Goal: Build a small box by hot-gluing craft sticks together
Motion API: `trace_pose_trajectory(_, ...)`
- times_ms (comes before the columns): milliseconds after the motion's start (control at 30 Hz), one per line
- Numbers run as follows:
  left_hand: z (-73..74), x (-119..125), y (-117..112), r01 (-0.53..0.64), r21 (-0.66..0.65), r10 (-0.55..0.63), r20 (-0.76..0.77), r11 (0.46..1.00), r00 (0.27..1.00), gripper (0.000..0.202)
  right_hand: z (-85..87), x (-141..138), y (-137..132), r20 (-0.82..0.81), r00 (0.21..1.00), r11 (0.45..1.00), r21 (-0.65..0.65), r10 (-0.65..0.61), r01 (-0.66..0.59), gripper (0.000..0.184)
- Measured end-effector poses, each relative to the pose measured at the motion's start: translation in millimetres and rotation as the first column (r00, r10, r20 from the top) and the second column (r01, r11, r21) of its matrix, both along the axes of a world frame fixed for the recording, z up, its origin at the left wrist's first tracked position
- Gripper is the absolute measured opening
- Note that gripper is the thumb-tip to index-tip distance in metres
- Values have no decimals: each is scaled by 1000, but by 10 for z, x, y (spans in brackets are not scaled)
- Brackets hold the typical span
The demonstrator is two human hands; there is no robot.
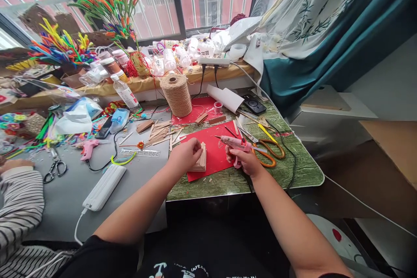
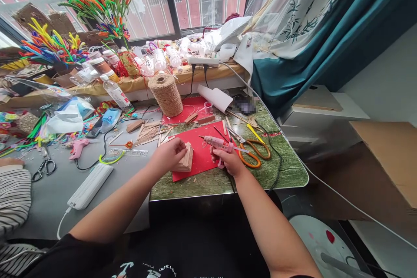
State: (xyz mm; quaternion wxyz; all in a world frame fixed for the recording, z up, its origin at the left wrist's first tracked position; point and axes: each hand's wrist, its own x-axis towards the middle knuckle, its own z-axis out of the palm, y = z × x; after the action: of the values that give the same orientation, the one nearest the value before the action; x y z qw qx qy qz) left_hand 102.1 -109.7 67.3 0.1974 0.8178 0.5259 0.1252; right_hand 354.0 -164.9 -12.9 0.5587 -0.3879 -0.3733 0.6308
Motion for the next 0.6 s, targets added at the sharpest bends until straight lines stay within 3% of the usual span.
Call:
trace_pose_trajectory(333, 12, 33, -65, 12, 112, 3, -134, 994, 991, 20, 0, -15, -15, 32, 999, 999, -50, -3, 4, 27)
trace_pose_trajectory(600, 43, 179, -24, 2, 74, 18, -268, 997, 963, 25, -13, 5, -20, 40, 999, 1000, -29, -3, 4, 25)
